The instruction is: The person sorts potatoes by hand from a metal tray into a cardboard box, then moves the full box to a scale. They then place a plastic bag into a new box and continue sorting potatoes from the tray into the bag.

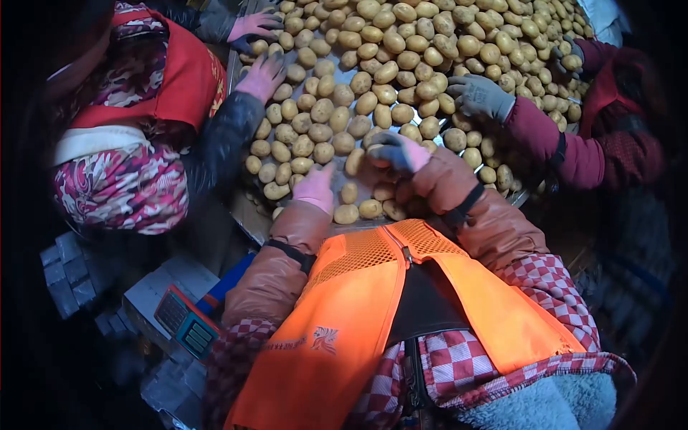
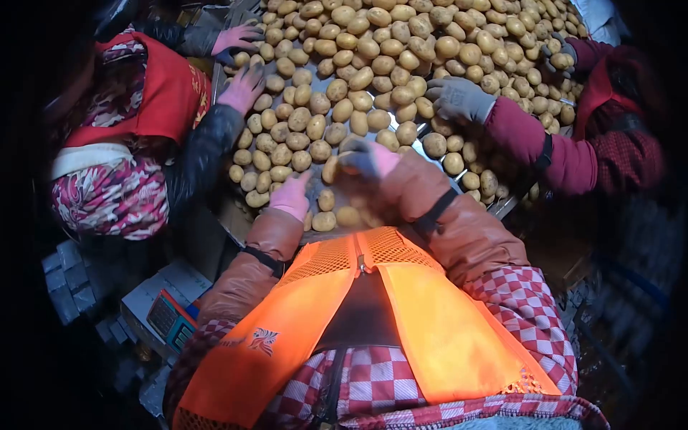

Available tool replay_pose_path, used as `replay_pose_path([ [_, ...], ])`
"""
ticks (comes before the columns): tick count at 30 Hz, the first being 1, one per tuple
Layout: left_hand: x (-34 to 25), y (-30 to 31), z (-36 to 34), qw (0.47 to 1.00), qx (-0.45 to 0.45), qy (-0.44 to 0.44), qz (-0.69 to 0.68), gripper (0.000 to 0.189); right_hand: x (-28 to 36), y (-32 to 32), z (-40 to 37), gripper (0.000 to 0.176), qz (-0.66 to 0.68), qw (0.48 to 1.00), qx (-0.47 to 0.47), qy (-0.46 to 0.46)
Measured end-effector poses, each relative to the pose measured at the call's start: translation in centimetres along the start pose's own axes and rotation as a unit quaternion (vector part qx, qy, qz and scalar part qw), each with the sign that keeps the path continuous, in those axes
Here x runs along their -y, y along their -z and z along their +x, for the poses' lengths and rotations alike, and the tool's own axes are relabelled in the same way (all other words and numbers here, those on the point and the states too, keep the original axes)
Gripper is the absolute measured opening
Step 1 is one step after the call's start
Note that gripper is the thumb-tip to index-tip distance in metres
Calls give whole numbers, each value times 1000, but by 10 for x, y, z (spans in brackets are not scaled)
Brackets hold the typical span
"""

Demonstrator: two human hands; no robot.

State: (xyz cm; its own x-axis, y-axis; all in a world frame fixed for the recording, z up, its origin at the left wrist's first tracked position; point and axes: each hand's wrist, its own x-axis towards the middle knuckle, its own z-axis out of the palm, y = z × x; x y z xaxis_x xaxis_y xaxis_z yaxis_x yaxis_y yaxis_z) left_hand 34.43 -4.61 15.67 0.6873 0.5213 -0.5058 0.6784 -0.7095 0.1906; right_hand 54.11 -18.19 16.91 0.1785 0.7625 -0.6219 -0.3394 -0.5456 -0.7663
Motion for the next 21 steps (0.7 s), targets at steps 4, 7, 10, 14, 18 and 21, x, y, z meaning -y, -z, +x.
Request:
replay_pose_path([
  [4, 1, 9, -4, 976, -50, 20, -213, 47, -21, 17, -31, 43, 355, 929, 101, -8],
  [7, -40, 17, -8, 958, -77, -113, -253, 54, -25, 6, -48, 45, 442, 884, 153, 0],
  [10, -82, 5, 15, 944, -134, -278, -112, 58, -72, 7, -25, 51, 293, 952, 60, 66],
  [14, -94, -4, 44, 860, -62, -395, -316, 43, -98, 43, -76, 50, 280, 954, -12, 106],
  [18, -33, 22, 116, 907, -314, -278, -36, 33, -184, 82, -176, 48, 330, 919, -197, 89],
  [21, -21, -19, 136, 943, -291, -133, 89, 66, -286, 104, -253, 47, 354, 843, -403, 48],
])
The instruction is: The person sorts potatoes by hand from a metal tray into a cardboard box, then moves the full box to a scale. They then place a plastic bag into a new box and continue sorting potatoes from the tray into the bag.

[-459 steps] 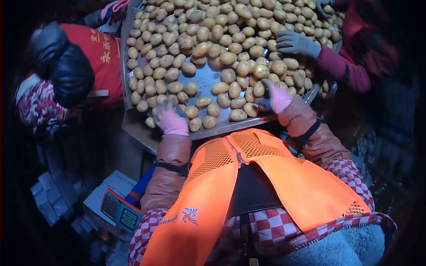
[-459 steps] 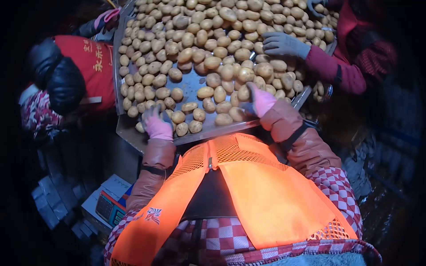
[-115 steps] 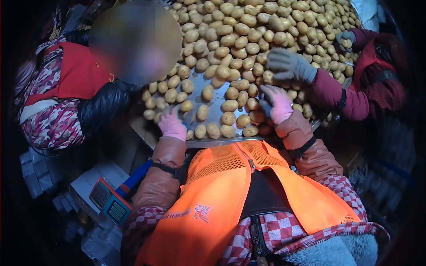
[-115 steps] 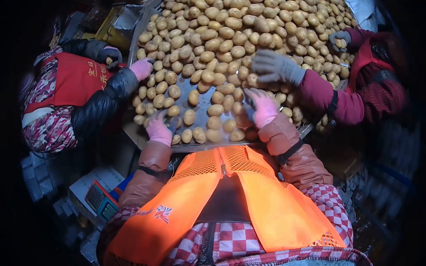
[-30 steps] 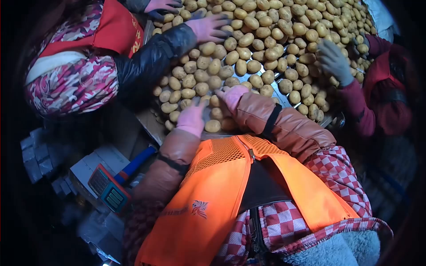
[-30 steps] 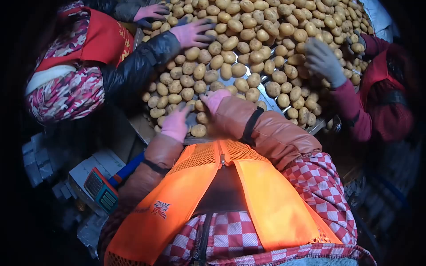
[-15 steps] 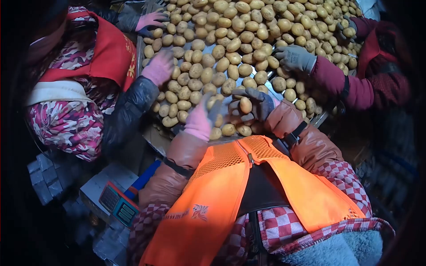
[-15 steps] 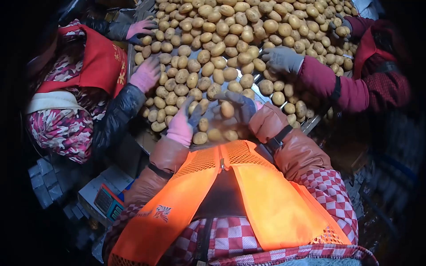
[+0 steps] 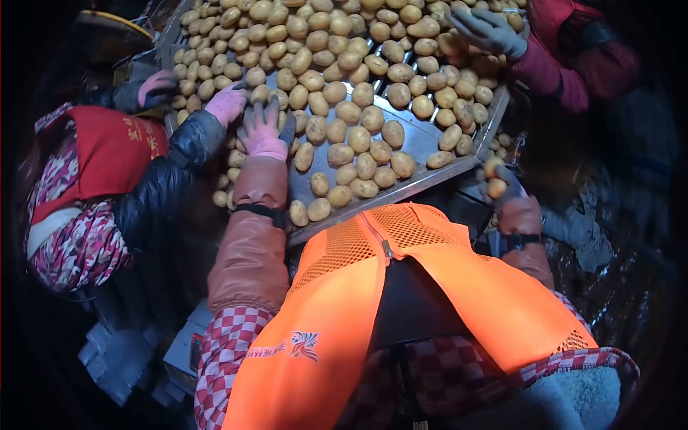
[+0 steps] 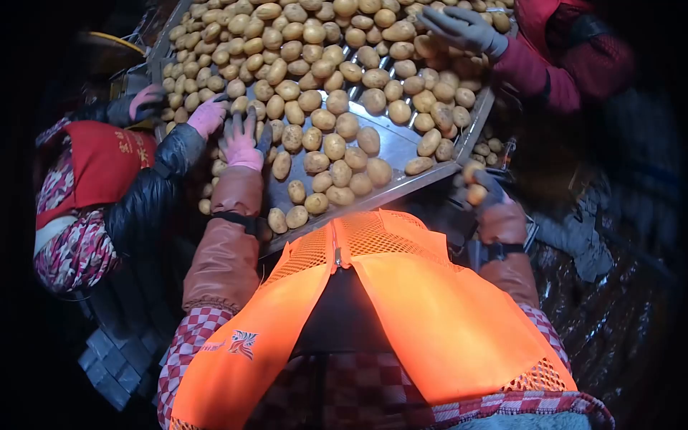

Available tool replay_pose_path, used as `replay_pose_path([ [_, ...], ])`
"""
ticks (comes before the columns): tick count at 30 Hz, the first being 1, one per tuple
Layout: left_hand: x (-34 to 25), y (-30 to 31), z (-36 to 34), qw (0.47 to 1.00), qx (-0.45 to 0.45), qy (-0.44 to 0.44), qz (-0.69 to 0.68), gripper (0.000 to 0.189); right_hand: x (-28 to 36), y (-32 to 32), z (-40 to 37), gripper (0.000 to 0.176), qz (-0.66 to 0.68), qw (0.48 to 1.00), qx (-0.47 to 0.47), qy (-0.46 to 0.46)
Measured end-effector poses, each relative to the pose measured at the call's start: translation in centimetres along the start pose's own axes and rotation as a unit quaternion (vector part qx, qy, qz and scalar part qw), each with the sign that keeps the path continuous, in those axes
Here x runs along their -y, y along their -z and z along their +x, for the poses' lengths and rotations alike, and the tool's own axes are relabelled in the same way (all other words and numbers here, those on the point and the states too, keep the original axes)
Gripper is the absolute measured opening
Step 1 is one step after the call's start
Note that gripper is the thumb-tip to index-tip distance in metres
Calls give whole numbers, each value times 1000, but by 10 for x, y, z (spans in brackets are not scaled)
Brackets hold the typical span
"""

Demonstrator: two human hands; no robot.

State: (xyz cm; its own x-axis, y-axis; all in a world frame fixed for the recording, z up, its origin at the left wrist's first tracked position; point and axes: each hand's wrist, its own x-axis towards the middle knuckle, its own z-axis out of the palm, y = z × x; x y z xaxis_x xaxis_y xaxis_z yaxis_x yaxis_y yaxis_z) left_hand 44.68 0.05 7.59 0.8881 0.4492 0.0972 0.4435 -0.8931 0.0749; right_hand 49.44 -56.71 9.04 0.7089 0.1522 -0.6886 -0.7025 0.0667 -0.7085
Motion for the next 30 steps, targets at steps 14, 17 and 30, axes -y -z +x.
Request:
replay_pose_path([
  [14, 31, 31, -150, 996, 68, -56, -16, 65, -9, 51, 11, 45, -51, 977, -154, 139],
  [17, 36, 26, -158, 993, -3, 79, -85, 56, 22, -56, 34, 50, -239, 957, 20, 163],
  [30, -14, 21, -143, 986, 71, -130, -69, 57, 16, -327, 50, 63, -726, 601, 228, 244],
])
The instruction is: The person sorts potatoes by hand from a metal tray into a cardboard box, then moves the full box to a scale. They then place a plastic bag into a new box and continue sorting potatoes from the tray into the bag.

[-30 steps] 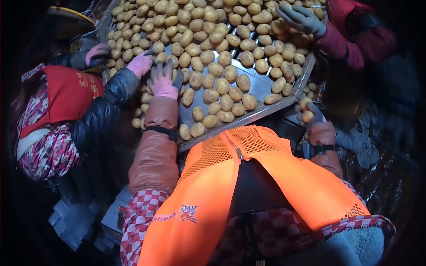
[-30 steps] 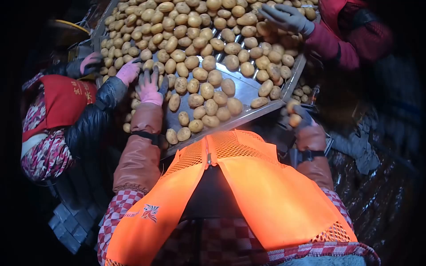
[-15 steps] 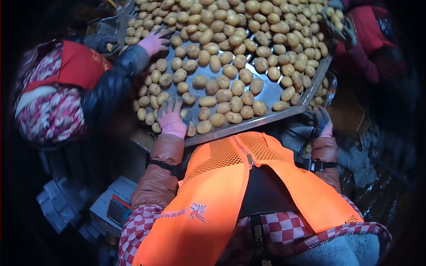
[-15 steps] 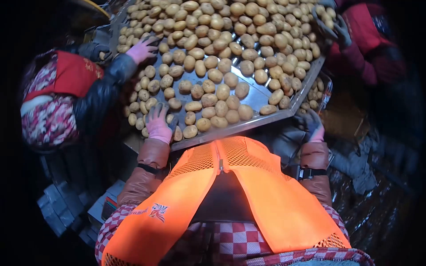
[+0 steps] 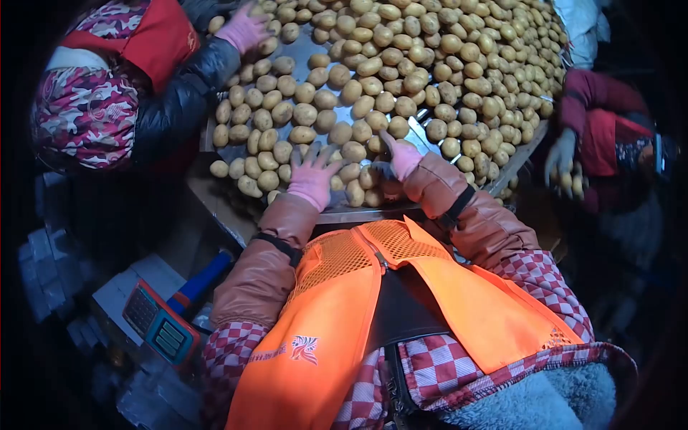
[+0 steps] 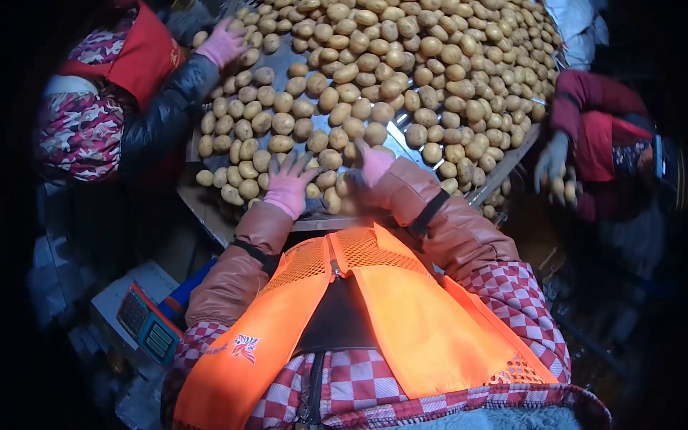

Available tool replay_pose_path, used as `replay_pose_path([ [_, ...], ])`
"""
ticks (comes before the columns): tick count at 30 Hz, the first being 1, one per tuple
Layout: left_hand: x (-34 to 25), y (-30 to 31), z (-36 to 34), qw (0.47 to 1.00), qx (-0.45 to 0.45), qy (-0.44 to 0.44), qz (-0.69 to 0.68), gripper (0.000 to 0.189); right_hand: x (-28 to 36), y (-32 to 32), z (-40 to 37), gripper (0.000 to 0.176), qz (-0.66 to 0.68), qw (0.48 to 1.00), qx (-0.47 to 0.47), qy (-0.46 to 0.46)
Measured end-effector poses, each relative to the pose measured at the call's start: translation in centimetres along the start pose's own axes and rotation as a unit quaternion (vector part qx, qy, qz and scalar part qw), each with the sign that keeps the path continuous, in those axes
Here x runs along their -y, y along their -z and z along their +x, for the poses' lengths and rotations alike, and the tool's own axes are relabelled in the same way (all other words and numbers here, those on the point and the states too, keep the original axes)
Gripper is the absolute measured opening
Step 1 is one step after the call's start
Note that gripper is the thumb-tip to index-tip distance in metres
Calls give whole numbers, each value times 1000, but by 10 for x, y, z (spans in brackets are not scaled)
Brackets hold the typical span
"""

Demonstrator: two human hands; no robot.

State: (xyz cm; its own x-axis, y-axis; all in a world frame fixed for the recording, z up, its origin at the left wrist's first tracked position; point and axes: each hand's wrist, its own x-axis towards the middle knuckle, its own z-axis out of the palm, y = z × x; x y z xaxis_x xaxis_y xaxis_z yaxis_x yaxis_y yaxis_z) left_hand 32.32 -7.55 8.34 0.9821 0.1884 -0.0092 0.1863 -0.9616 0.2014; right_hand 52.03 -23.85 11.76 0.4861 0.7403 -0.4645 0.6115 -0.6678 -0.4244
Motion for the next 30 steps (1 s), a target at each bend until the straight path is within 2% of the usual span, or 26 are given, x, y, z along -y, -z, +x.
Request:
replay_pose_path([
  [2, 10, -2, -11, 999, -10, 51, 5, 54, -15, -6, 15, 60, 211, 977, 10, 37],
  [3, 13, -4, -18, 997, -10, 76, 3, 52, -28, -7, 20, 59, 314, 948, 20, 47],
  [4, 20, -9, -21, 993, -56, 83, 60, 47, -47, -8, 32, 50, 417, 908, 22, 36],
  [5, 21, -3, -23, 990, -55, 129, 34, 47, -66, -3, 42, 46, 368, 928, -52, 18],
  [6, 17, 10, -28, 983, -52, 176, 7, 47, -76, 16, 45, 40, 212, 951, -204, 96],
  [8, 21, 11, -39, 966, -48, 253, -10, 49, -87, 43, 54, 62, 117, 967, -226, 6],
  [9, 22, 16, -35, 949, -21, 315, -5, 47, -81, 57, 51, 73, -50, 960, -276, 17],
  [11, 16, 31, -26, 898, 36, 438, -1, 44, -63, 39, 56, 90, -69, 977, -190, -67],
  [12, 15, 31, -21, 888, -28, 455, 57, 48, -43, 31, 47, 89, -80, 979, -184, -38],
  [13, 17, 30, -14, 912, -56, 404, 32, 48, -9, 35, 38, 81, -175, 977, -106, -52],
  [15, 24, 26, 3, 949, -108, 295, -16, 49, 1, 0, 41, 73, -95, 989, -112, 13],
  [17, 20, 39, 46, 979, -85, 162, -94, 46, 13, -17, 36, 65, 20, 990, -117, 79],
  [18, 22, 29, 71, 973, -134, 167, -81, 46, 26, -11, 31, 59, 5, 992, -78, 100],
  [19, 24, 19, 92, 966, -181, 173, -67, 47, 26, -16, 30, 58, -25, 984, -84, 157],
  [21, 19, 23, 116, 952, -158, 252, -68, 50, 13, -13, 32, 61, 52, 971, -34, 229],
  [22, 11, 21, 112, 962, -98, 248, -66, 50, 0, -14, 38, 63, 146, 952, -23, 270],
  [23, 1, 18, 102, 967, -35, 243, -68, 50, -8, -8, 31, 58, 240, 949, -8, 207],
  [24, -1, 5, 90, 975, -28, 219, -38, 51, -16, -2, 24, 53, 343, 929, -3, 142],
  [25, -11, 17, 73, 975, -39, 216, -40, 49, -23, 4, 17, 48, 440, 895, -12, 79],
  [26, -14, 11, 58, 976, -49, 209, -37, 48, -20, 20, 7, 50, 361, 929, -61, 56],
  [27, -16, 4, 43, 977, -58, 202, -35, 48, -42, 26, 8, 66, 310, 950, -30, -15],
  [28, -18, 7, 28, 977, -58, 202, -40, 48, -53, 40, 7, 76, 194, 976, 35, -90],
  [30, -19, 17, -1, 977, -59, 199, -51, 48, -50, 50, -14, 90, 41, 989, 98, -105],
])
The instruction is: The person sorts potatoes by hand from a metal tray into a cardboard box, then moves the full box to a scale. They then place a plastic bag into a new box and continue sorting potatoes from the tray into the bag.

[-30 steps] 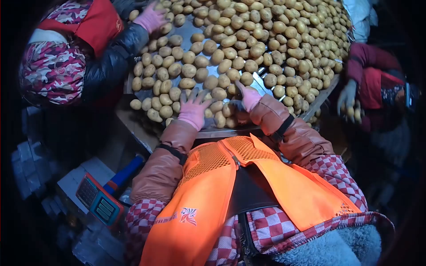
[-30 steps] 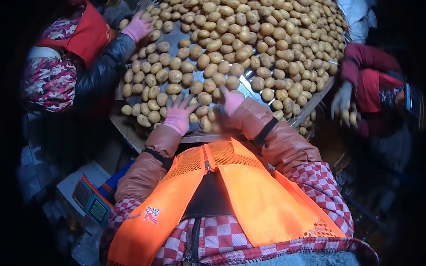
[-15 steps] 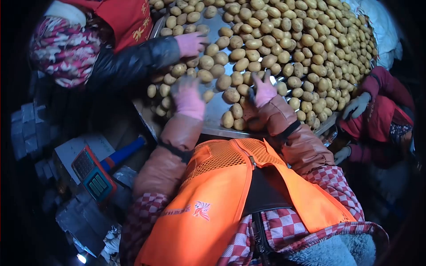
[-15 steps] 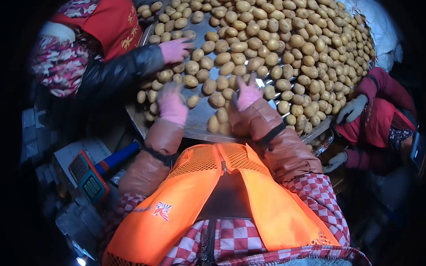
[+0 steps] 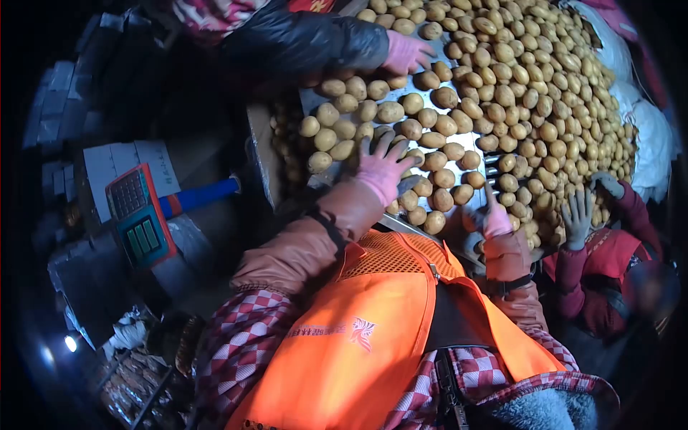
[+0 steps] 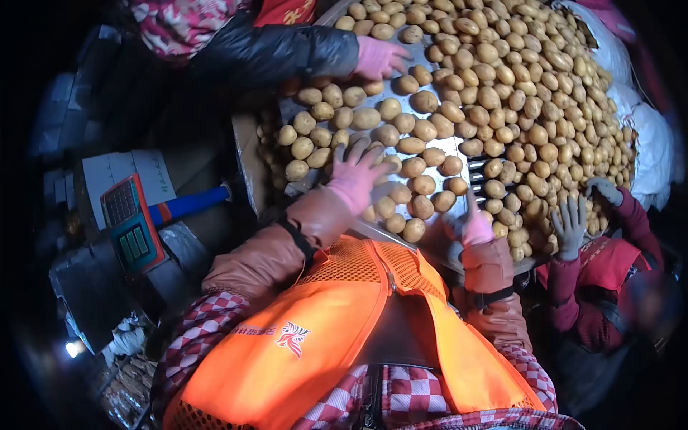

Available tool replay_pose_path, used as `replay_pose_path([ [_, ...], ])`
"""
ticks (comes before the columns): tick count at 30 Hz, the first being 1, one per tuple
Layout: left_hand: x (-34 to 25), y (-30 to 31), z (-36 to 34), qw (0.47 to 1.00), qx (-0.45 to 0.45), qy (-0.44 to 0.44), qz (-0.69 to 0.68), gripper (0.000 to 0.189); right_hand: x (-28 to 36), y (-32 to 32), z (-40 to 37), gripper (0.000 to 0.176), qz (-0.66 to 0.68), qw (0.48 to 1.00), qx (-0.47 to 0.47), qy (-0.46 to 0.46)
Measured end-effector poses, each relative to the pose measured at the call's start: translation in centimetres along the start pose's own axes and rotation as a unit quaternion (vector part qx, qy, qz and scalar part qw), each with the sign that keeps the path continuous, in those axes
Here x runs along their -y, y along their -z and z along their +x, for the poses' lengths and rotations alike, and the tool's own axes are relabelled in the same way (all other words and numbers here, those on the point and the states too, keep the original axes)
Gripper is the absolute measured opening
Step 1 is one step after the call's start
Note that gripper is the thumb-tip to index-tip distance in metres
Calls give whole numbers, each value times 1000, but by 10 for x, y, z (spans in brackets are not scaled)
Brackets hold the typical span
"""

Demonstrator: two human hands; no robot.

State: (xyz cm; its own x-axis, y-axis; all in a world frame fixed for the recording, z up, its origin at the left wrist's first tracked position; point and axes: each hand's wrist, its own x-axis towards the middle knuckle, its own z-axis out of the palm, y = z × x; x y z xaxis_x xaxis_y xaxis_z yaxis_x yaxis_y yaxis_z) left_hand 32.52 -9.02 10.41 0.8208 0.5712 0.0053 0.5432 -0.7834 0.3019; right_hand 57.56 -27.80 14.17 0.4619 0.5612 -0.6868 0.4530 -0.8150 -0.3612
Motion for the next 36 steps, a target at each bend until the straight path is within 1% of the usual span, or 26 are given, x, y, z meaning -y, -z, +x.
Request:
replay_pose_path([
  [2, 16, 4, -16, 999, 13, 49, -4, 48, -2, -24, -4, 101, -43, 996, -9, 73],
  [4, 39, -7, -30, 996, 20, 86, 13, 47, 38, -41, -9, 88, -73, 988, 38, 127],
  [5, 43, 13, -31, 993, 44, 111, 12, 49, 62, -48, -10, 81, -85, 983, 60, 151],
  [6, 54, 11, -33, 989, 28, 147, 21, 51, 86, -51, -3, 81, -91, 985, 96, 114],
  [7, 69, 4, -34, 983, 13, 181, 28, 53, 87, -63, 10, 90, -41, 983, 85, 157],
  [9, 110, -19, -46, 973, -51, 210, 81, 45, 108, -69, 17, 90, -22, 982, 76, 170],
  [12, 129, -2, -44, 935, -56, 350, -20, 40, 150, -81, 27, 92, 9, 978, 63, 199],
  [13, 126, -3, -42, 936, -166, 310, 24, 38, 144, -92, 38, 91, 73, 965, 73, 240],
  [14, 121, -4, -40, 945, -197, 260, 4, 37, 138, -103, 49, 91, 136, 946, 88, 280],
  [15, 108, 0, -34, 952, -226, 207, -18, 35, 121, -123, 64, 91, 251, 898, 112, 343],
  [16, 94, -7, -25, 961, -229, 154, -39, 35, 126, -115, 54, 85, 302, 890, 110, 324],
  [17, 52, 39, -13, 976, -166, 135, -31, 31, 123, -105, 51, 75, 316, 891, 91, 313],
  [18, 43, 16, -8, 983, -153, 104, 1, 32, 118, -99, 57, 69, 332, 892, 30, 304],
  [19, 28, 0, 8, 979, -175, 90, -60, 36, 112, -91, 64, 62, 347, 891, -32, 292],
  [21, 6, -4, 39, 990, -122, 39, -52, 46, 102, -65, 71, 54, 389, 877, -131, 248],
  [23, -4, -2, 70, 998, -56, -11, 18, 56, 86, -44, 76, 54, 212, 897, -296, 249],
  [25, 11, -9, 93, 998, 24, -26, 50, 62, 81, -34, 69, 60, 103, 926, -327, 156],
  [26, 17, -14, 100, 995, 65, -33, 66, 65, 57, -45, 92, 62, 106, 916, -341, 185],
  [27, 22, 1, 104, 992, 96, -3, 87, 66, 65, -43, 74, 62, 95, 914, -337, 207],
  [29, 41, 3, 89, 995, 62, 11, 81, 66, 78, -37, 48, 62, 133, 931, -294, 168],
  [30, 51, -2, 80, 995, 37, 27, 90, 65, 71, -40, 50, 62, 100, 930, -306, 176],
  [31, 53, 13, 68, 993, 50, 62, 87, 62, 62, -39, 54, 62, 67, 927, -319, 185],
  [32, 61, 18, 60, 990, 74, 90, 82, 60, 55, -37, 59, 66, 84, 940, -290, 157],
  [33, 70, 23, 51, 985, 98, 123, 78, 59, 41, -39, 70, 76, 19, 936, -307, 172],
  [35, 91, 19, 36, 981, 91, 162, 64, 59, 36, -45, 75, 91, -109, 948, -288, 77],
  [36, 97, 20, 29, 978, 87, 180, 57, 59, 36, -45, 76, 100, -89, 964, -244, 62],
])
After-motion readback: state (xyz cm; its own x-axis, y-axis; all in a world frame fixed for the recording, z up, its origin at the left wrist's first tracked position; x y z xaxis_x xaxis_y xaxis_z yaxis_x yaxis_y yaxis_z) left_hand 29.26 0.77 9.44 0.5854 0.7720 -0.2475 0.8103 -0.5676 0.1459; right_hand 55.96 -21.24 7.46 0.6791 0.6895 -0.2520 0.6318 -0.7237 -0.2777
